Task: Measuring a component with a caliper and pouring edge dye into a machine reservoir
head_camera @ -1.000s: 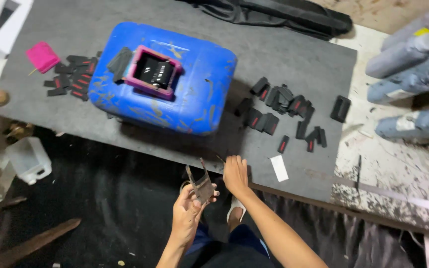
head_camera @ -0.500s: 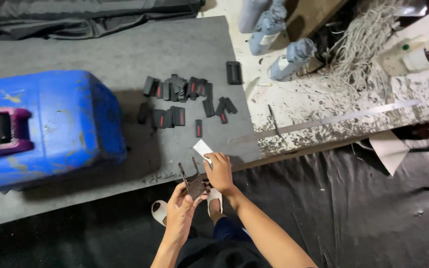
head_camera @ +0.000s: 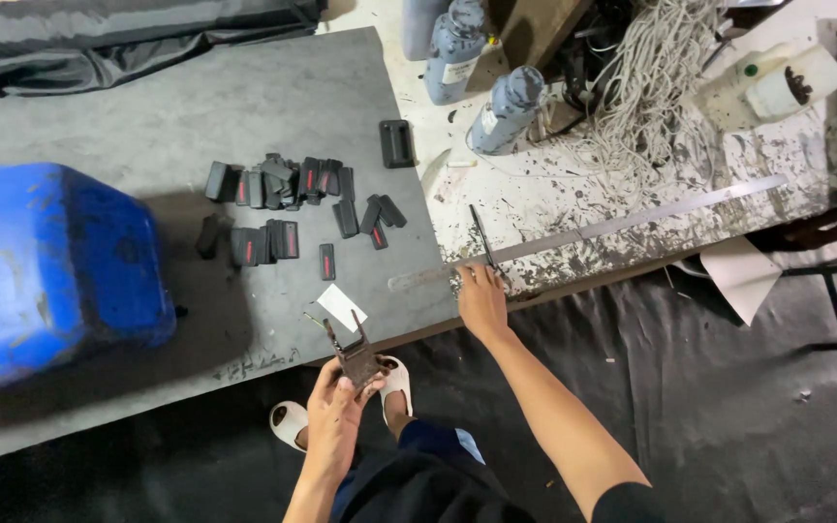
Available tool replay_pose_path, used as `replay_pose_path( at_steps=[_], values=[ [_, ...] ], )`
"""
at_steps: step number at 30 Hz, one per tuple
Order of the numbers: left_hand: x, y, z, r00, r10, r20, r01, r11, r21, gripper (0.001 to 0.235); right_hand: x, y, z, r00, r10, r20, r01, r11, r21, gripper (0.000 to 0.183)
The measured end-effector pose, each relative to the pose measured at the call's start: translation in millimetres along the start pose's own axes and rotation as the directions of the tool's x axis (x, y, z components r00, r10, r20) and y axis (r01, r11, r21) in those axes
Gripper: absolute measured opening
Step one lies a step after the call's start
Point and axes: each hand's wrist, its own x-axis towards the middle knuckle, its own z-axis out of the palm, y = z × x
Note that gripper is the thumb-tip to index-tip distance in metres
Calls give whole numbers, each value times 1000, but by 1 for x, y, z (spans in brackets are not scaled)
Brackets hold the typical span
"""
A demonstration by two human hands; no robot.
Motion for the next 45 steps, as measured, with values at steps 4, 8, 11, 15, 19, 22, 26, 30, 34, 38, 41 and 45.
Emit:
replay_pose_path(
  at_steps=[4,8,11,15,19,22,26,30,34,38,41,45],
  values=[
    [-1,5,8,993,-69,-100,76,995,70,55,15,25,-4,995,-38,-89,30,995,-96,43],
    [3,2,5,985,-83,-153,95,993,71,56,27,39,-7,987,88,-138,-105,987,-122,34],
    [5,5,6,978,-101,-185,117,990,78,56,38,40,-6,984,174,-46,-177,982,-64,37],
    [9,10,7,981,-66,-184,84,992,92,56,50,40,8,962,272,9,-272,960,63,29],
    [12,4,-7,986,-10,-168,22,997,72,58,54,34,7,945,324,36,-326,937,129,25],
    [13,5,-14,983,-16,-181,28,998,63,58,62,27,-1,932,346,104,-360,918,167,26],
    [11,11,-8,980,-9,-199,22,998,64,58,81,27,-2,971,229,-68,-218,966,142,22],
    [11,6,-11,970,-50,-239,64,997,52,62,92,29,-18,889,386,-246,-329,912,245,21],
    [9,13,2,962,-65,-266,84,995,62,60,90,48,-60,553,833,-15,-761,512,398,24],
    [5,23,13,950,-97,-296,128,988,87,62,85,109,-49,119,983,143,-949,71,307,100],
    [4,21,14,946,-101,-308,134,987,88,61,87,172,-8,32,984,173,-996,17,87,104],
    [2,15,7,952,-73,-298,110,988,109,64,68,208,22,53,979,199,-987,82,-139,65]
  ],
)
